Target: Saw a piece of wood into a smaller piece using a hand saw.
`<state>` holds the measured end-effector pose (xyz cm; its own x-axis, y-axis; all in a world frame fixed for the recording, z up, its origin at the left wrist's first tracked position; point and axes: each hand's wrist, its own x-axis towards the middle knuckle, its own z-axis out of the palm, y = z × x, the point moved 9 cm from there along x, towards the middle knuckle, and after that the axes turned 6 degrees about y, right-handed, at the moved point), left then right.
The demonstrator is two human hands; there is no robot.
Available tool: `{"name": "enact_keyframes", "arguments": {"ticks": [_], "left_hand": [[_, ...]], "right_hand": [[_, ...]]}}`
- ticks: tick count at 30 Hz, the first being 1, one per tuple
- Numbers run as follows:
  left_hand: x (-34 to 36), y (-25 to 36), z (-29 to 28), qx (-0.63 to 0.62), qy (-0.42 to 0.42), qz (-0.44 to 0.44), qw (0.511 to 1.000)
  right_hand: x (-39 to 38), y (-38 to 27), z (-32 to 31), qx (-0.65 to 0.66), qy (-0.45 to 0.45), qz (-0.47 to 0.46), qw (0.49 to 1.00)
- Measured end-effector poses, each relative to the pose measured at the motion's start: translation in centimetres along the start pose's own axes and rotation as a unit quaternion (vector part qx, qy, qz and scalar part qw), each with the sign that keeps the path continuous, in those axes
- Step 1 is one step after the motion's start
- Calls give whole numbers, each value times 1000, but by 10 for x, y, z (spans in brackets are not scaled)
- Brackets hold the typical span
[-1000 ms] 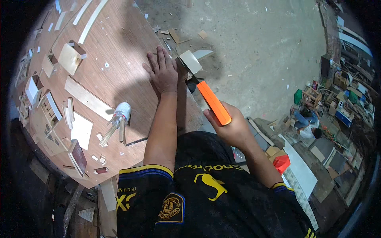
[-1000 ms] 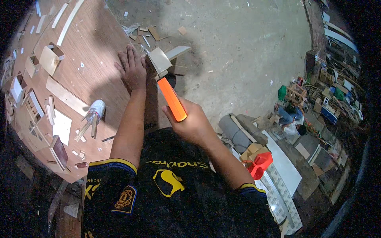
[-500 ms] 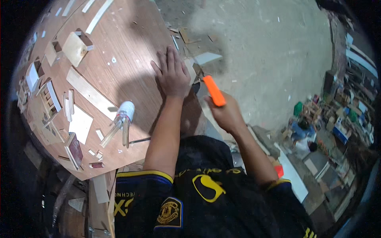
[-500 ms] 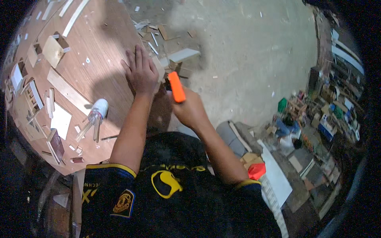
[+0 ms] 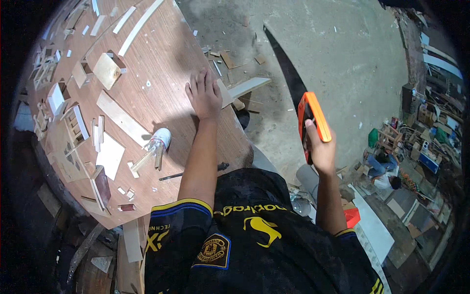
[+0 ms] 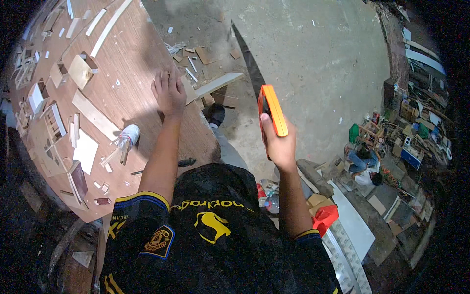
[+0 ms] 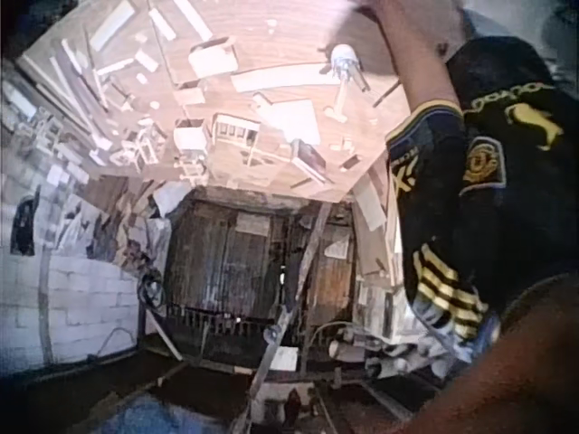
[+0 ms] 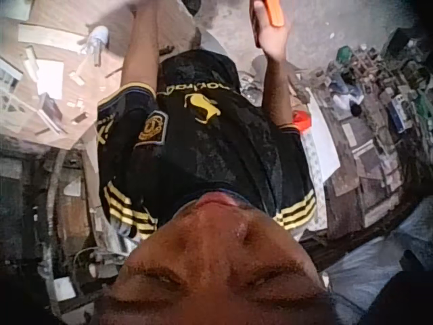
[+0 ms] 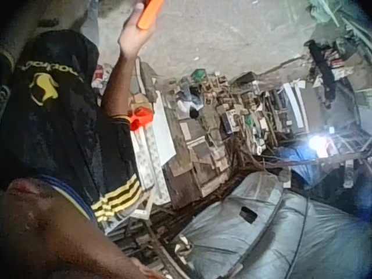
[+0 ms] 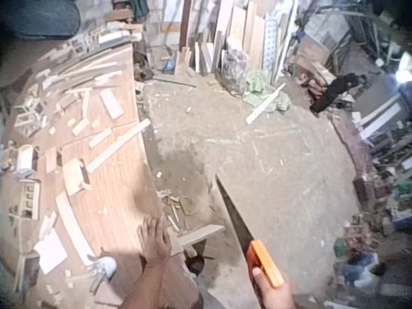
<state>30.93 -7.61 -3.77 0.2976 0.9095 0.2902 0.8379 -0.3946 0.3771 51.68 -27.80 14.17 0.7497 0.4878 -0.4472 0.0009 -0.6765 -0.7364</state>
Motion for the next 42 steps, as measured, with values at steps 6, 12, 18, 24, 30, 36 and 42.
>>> {"name": "enact_keyframes", "arguments": {"ticks": [6, 12, 18, 24, 30, 36, 42], "left_hand": [[-6, 12, -33, 10, -115, -1, 993], [-54, -30, -22, 44, -338, -176, 923], [-109, -27, -63, -509, -237, -450, 694], [-113, -31, -189, -567, -121, -426, 695], [-65, -115, -325, -510, 104, -404, 752], [44, -236, -296, -444, 103, -335, 825], [104, -317, -179, -375, -2, -369, 850]], "right_hand": [[-30, 58, -18, 24, -25, 52, 998], [-41, 67, -24, -50, -68, -1, 996], [-66, 34, 1, -158, -148, -274, 937], [-85, 36, 47, -168, -213, -437, 858], [-106, 56, 105, -209, -230, -564, 765], [-112, 103, 138, -340, -193, -565, 726], [-122, 141, 184, -427, -202, -476, 742]]}}
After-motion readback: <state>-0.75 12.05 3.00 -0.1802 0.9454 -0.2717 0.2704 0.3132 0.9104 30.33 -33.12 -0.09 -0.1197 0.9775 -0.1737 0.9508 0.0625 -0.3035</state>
